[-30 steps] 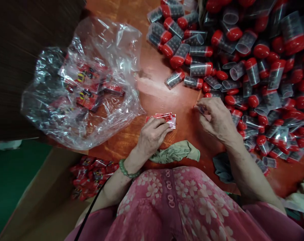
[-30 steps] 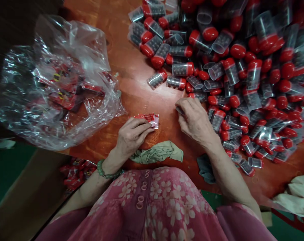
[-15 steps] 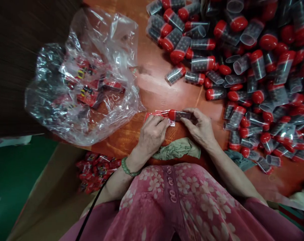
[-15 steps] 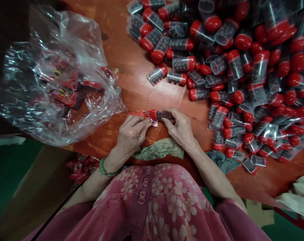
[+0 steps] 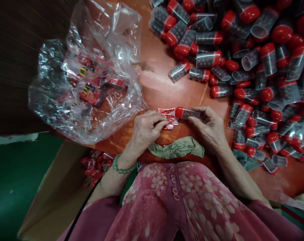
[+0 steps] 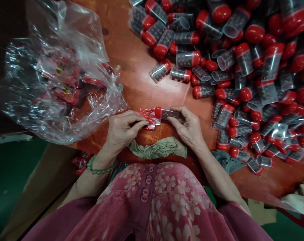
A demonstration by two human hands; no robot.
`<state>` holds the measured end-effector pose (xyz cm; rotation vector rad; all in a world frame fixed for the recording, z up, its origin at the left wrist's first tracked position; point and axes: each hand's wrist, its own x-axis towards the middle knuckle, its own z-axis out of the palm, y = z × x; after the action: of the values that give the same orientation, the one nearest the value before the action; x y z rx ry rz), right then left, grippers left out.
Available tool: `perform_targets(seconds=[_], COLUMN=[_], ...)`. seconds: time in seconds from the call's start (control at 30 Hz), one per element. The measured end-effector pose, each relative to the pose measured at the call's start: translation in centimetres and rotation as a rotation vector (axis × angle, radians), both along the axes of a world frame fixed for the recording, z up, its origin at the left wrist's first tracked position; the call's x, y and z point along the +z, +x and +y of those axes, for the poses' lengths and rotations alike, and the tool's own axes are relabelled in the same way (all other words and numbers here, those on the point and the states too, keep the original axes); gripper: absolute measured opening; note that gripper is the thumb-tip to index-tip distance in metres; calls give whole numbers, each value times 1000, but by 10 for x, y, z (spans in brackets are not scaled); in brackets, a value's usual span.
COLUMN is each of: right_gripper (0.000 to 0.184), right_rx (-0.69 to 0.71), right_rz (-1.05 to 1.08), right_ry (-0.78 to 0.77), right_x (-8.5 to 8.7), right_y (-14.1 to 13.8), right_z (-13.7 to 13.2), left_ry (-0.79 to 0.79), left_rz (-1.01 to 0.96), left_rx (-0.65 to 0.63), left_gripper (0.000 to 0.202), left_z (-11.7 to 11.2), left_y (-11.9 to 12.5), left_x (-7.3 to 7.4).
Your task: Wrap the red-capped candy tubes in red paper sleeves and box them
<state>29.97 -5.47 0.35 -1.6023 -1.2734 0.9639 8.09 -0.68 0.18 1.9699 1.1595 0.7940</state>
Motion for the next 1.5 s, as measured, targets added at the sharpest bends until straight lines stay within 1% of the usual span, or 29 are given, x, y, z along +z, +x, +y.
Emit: perform_targets(seconds=[0.1, 0.23, 0.33, 0.47, 0.57, 0.67, 0.8, 0.87, 0.93, 1.0, 1.13, 1.23, 1.33, 1.43, 1.5], right_gripper=[23, 22, 25, 31, 34, 35, 37, 39, 38, 36, 28, 25, 24, 21, 18], right_rx=[-41, -9, 60, 203, 293, 412, 594, 652, 681, 666, 557, 546, 532, 443, 423], right_rz=[112, 171, 128, -1, -130, -260, -418, -472, -464, -395, -241, -228, -217, -120, -89], right_ry=[72, 154, 203, 269, 319, 340, 275, 226, 191, 178, 152, 128, 86, 12, -6], right_x=[15, 31, 38, 45, 52, 59, 69, 74, 77, 78, 76, 74, 71, 64, 58], right_y=[3, 4, 2, 0, 1, 2, 3, 1, -1, -4, -7, -9, -9, -9, -9], right_z=[-5, -14, -18, -18, -18, -19, -19, -17, -14, -11, -8, -7, -5, -2, -1], left_ry=[2, 75, 111, 82, 65, 98, 193, 212, 196, 158, 80, 58, 35, -70, -138], left_rz=[-98, -174, -201, -235, -232, -190, -95, -66, -55, -60, -70, -23, -48, -128, -99], left_rx=[33, 36, -8, -46, -51, -63, -102, -124, -140, -158, -220, -270, -232, -217, -224], left_gripper=[8, 12, 13, 12, 13, 12, 10, 11, 12, 15, 18, 19, 22, 22, 20], left_z=[-3, -8, -13, -17, -19, -23, -28, -29, -28, -27, -21, -19, -18, -17, -16], left_y=[-1, -3, -4, -7, -9, -10, -8, -8, -8, -10, -13, -13, -11, -8, -6], left_x=[6, 19, 27, 34, 35, 32, 27, 25, 24, 23, 27, 29, 28, 25, 23])
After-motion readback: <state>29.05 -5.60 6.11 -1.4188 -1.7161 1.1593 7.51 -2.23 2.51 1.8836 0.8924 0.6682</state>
